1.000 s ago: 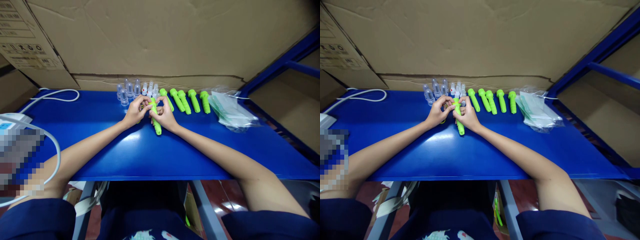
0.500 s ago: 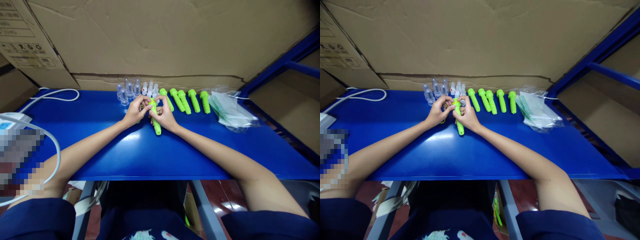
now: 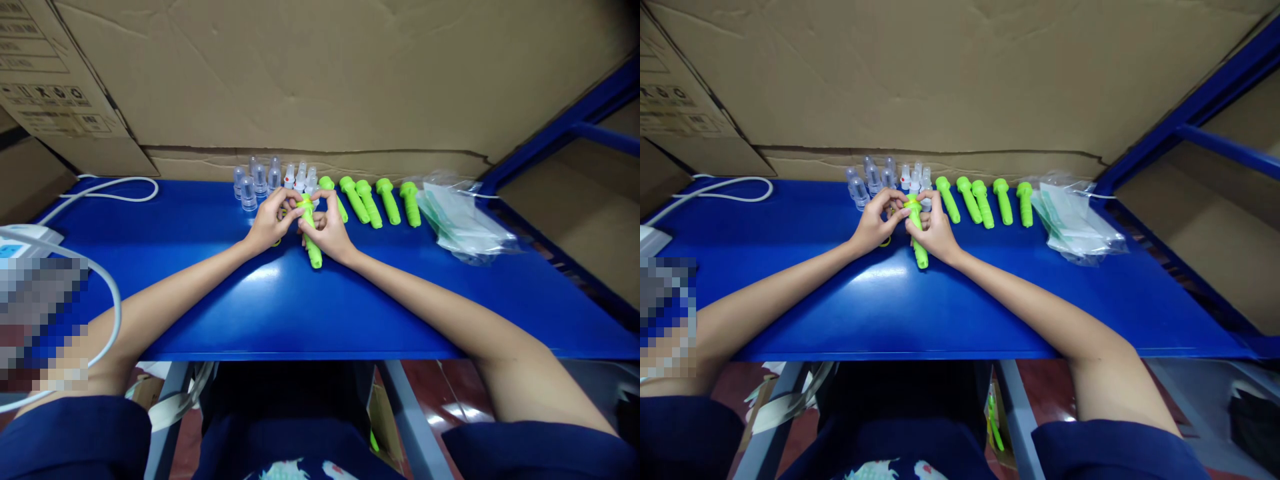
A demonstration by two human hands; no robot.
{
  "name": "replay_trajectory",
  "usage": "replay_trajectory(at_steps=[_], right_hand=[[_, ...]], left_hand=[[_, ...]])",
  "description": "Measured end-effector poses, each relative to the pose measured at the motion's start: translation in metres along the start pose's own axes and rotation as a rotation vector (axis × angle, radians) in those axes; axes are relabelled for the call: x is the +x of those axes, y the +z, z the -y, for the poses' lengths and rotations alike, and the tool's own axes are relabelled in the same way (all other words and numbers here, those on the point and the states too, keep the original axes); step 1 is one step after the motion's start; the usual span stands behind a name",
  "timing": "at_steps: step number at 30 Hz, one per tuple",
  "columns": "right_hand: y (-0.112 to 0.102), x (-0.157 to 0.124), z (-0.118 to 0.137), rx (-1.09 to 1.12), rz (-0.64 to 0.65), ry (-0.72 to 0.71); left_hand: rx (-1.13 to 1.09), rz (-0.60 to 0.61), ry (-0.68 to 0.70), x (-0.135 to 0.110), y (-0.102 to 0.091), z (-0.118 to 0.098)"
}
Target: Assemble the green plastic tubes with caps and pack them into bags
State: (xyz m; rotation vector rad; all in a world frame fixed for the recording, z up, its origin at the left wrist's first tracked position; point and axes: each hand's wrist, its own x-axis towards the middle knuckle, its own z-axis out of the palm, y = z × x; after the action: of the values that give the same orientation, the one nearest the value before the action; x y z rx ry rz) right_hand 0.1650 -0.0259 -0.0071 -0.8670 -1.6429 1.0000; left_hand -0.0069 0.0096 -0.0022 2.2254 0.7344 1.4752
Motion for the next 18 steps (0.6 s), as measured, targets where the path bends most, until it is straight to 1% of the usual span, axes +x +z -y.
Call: replay_trajectory(at_steps=[8, 12, 18], right_hand=[[0.0003, -0.0004, 0.0019, -0.019, 0.005, 0.0], [0.0001, -0.0006, 0.0032, -0.034, 0.001, 0.009], [-0.0005, -0.0011, 0.0031, -0.043, 0.004, -0.004]], left_hand=[[-0.022, 0.004, -0.022, 0.0012, -0.001, -0.001], [0.001, -0.001, -0.044, 0.0003, 0.0001, -0.0006], [0.032, 0.005, -0.042, -0.0023, 0.002, -0.0001]])
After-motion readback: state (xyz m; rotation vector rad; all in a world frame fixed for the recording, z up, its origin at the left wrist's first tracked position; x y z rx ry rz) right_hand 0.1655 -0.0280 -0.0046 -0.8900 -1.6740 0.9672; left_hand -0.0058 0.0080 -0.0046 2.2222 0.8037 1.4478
